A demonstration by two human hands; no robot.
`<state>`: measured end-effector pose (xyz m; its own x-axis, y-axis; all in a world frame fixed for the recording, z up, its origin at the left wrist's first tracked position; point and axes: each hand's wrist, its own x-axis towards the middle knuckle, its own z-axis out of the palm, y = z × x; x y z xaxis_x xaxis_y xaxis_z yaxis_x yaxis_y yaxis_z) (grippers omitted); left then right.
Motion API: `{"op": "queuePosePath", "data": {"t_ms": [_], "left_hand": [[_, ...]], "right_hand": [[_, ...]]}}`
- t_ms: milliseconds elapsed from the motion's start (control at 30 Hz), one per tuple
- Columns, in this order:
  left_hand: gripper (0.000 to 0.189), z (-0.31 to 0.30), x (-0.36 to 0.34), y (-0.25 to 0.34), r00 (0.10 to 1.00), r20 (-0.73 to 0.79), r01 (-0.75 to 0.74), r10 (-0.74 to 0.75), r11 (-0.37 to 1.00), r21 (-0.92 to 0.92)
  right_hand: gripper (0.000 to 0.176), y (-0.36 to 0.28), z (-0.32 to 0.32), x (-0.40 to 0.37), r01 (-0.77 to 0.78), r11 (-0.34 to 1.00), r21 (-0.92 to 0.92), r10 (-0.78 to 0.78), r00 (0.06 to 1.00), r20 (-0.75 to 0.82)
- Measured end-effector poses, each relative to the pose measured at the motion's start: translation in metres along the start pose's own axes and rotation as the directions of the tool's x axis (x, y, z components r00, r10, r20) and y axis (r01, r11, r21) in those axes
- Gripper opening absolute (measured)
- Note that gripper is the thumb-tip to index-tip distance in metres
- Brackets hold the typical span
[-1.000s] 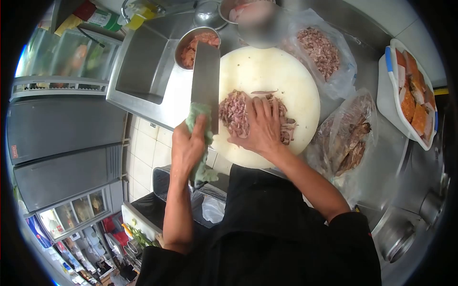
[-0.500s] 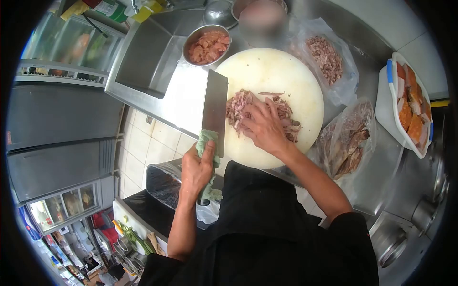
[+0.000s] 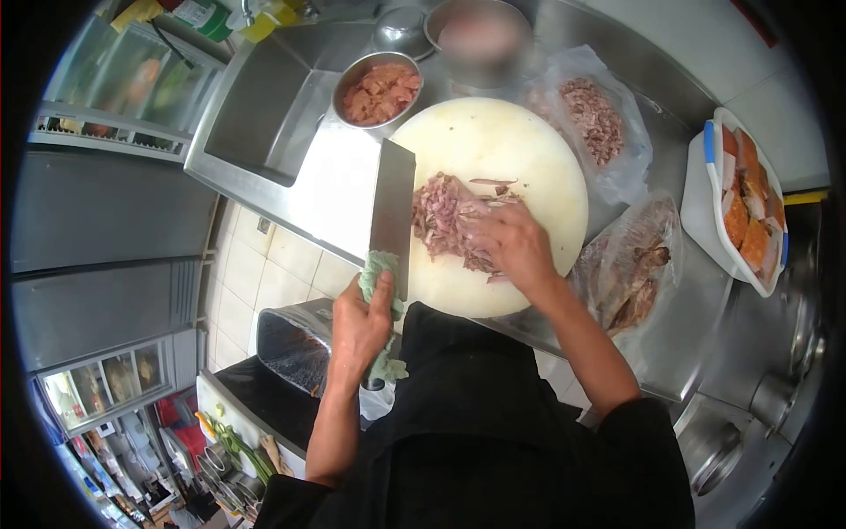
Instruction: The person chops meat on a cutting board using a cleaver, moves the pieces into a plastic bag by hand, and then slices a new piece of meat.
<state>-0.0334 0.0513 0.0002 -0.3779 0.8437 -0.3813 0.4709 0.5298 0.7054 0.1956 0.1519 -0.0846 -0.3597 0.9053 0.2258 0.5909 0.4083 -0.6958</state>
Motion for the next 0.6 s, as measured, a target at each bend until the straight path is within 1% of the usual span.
{"op": "queuePosePath", "data": {"t_ms": [33,67,133,167,233,267,333,367,400,467,500,533,567,600], "left_hand": [[0.045,0.004,0.001,-0.004,0.999,-0.005,-0.051,0.051,0.999,0.011],[0.046,0.007,0.001,-0.006,0.995,-0.014,-0.099,0.099,0.995,0.022],[0.047,0.010,-0.002,0.008,0.998,0.007,-0.068,0.068,0.997,0.046],[0.048,0.011,-0.004,0.016,0.999,0.029,-0.041,0.039,0.996,0.076],[0.049,0.015,-0.006,0.027,0.999,0.047,-0.028,0.023,0.996,0.090],[0.051,0.018,-0.006,0.033,0.998,0.064,-0.020,0.013,0.995,0.100],[0.051,0.022,-0.007,0.045,0.996,0.084,-0.028,0.020,0.995,0.094],[0.051,0.024,-0.008,0.048,0.996,0.088,-0.033,0.021,0.990,0.136],[0.051,0.026,-0.008,0.049,0.996,0.092,-0.037,0.021,0.984,0.177],[0.048,0.033,-0.008,0.050,0.995,0.095,-0.046,0.029,0.982,0.185],[0.044,0.035,-0.007,0.050,0.994,0.105,-0.066,0.044,0.974,0.216],[0.040,0.037,-0.007,0.051,0.992,0.112,-0.085,0.059,0.965,0.249],[0.040,0.039,-0.007,0.050,0.993,0.111,-0.078,0.051,0.964,0.255],[0.038,0.042,-0.007,0.048,0.991,0.107,-0.104,0.077,0.956,0.275]], "right_hand": [[0.034,0.004,0.006,-0.001,0.102,0.995,-0.018,-0.102,0.995,-0.018],[0.034,0.008,0.006,-0.003,0.103,0.994,-0.021,-0.103,0.994,-0.019],[0.033,-0.007,-0.005,-0.001,0.010,0.999,-0.036,-0.011,0.999,-0.039],[0.033,-0.006,-0.002,0.002,0.005,0.999,-0.031,-0.006,0.999,-0.034],[0.041,0.000,0.008,0.017,0.017,0.991,-0.130,-0.044,0.977,-0.209],[0.041,0.006,0.017,0.021,0.011,0.991,-0.130,-0.038,0.976,-0.212],[0.046,0.016,0.040,0.026,-0.134,0.955,-0.266,0.093,0.983,-0.161],[0.041,0.015,0.046,0.025,-0.129,0.943,-0.306,0.070,0.978,-0.196],[0.041,0.010,0.049,0.023,-0.131,0.944,-0.304,0.073,0.978,-0.194],[0.035,0.001,0.050,0.018,-0.128,0.962,-0.241,0.078,0.975,-0.207],[0.035,0.000,0.051,0.018,-0.128,0.963,-0.238,0.080,0.976,-0.201],[0.031,0.000,0.052,0.018,-0.118,0.964,-0.238,0.056,0.966,-0.253],[0.027,-0.001,0.054,0.018,-0.111,0.965,-0.237,0.035,0.952,-0.304],[0.027,-0.001,0.056,0.018,-0.114,0.966,-0.231,0.040,0.952,-0.303]]}}
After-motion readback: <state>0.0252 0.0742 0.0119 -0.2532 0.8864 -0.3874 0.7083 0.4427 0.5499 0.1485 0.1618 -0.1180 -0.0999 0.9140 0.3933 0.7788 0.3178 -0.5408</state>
